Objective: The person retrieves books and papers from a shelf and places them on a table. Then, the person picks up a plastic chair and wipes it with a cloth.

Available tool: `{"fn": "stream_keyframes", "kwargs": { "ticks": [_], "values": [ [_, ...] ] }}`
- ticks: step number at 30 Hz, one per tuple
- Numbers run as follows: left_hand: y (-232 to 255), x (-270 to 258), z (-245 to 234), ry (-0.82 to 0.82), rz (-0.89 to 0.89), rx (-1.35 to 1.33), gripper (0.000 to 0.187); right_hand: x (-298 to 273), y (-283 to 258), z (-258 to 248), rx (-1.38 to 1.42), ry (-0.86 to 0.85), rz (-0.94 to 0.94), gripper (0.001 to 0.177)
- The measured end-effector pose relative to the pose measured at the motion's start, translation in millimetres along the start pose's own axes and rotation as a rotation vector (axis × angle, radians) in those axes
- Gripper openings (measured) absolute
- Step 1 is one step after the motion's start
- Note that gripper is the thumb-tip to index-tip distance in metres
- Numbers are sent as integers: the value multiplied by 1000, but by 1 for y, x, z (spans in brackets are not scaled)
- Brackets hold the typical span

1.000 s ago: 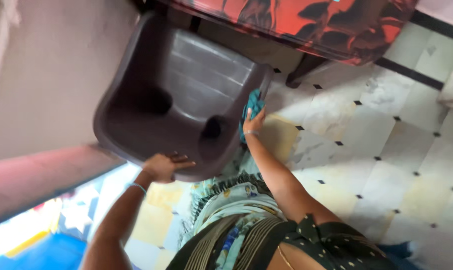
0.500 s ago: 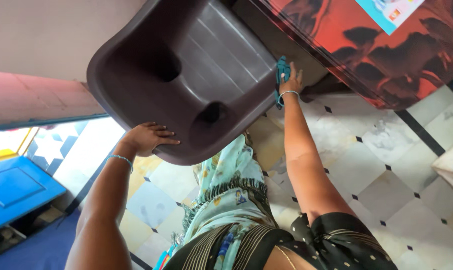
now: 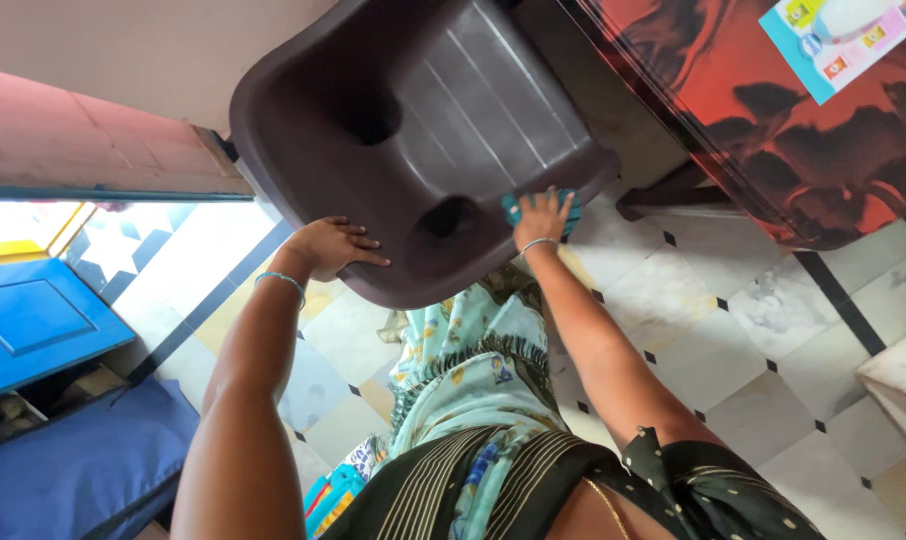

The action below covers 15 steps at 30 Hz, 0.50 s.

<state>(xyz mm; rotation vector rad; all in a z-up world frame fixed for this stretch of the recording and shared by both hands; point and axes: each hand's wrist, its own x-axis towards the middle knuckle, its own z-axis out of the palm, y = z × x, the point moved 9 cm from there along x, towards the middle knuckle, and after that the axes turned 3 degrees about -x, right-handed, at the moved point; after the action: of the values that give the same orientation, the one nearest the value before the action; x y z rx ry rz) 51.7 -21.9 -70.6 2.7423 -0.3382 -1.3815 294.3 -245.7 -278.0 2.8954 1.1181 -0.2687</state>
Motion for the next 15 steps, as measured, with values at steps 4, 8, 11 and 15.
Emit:
{"fn": "stream_keyframes", "kwargs": {
  "ticks": [4,8,11,15],
  "values": [
    [-2,4,4,10,4,15,76,-30,-65,12,99,-104,-138,26],
    [-4,15,20,67,41,0,79,-25,-101,32,313,-451,-260,29],
    [-15,27,30,144,-68,13,76,0,-116,24,848,-555,-289,38],
    [-22,16,16,103,-274,-50,116,68,-65,-5,984,-240,1,53]
  ]
}}
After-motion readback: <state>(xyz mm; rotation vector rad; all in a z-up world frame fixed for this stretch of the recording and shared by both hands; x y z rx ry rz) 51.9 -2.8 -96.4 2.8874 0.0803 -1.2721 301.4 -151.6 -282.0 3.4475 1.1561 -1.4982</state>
